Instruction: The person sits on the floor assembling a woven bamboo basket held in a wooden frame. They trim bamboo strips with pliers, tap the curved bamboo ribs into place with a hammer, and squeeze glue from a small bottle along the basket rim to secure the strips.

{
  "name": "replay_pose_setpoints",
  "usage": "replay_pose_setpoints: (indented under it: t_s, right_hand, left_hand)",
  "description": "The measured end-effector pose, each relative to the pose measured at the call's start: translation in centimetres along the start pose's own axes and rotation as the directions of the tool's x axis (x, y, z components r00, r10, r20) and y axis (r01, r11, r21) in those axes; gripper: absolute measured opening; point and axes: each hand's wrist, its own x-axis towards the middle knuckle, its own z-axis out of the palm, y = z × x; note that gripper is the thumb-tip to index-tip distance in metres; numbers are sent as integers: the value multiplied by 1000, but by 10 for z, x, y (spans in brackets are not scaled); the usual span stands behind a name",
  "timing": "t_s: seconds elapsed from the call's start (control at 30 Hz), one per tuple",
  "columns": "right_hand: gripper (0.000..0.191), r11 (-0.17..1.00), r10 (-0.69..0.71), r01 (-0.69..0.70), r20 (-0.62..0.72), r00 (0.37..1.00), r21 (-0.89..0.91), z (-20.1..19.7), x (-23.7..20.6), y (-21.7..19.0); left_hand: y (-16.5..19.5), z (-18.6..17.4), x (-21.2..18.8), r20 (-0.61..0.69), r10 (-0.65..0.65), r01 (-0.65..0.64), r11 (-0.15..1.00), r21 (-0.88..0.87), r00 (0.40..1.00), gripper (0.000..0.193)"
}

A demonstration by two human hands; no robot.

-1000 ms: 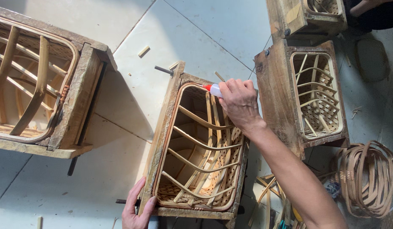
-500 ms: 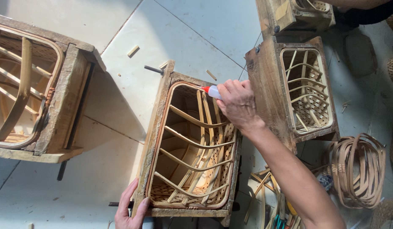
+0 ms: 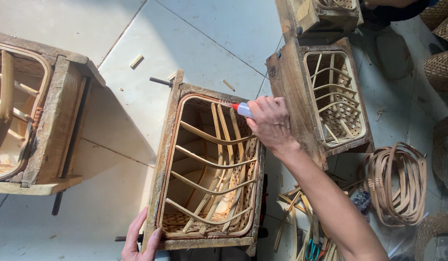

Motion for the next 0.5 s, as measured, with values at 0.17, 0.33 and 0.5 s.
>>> replay_pose_setpoints:
  t_s: [0.17,0.33,0.5]
  right_hand:
    - [28,1000,21,-21,20,1000,-13,-1,-3,2]
    - [28,996,79,-79,-1,997,29,-10,-20,13]
    - [32,998,67,-67,1,998,-6,7,-26,19]
  left_hand:
    - [-5,0,-1,8,18,-18,1000,10,1000,61]
    - [-12,-5,-1,46,20,-22,998,51,999,62]
    - [-21,-10,0,92,38,-45,997,69,995,64]
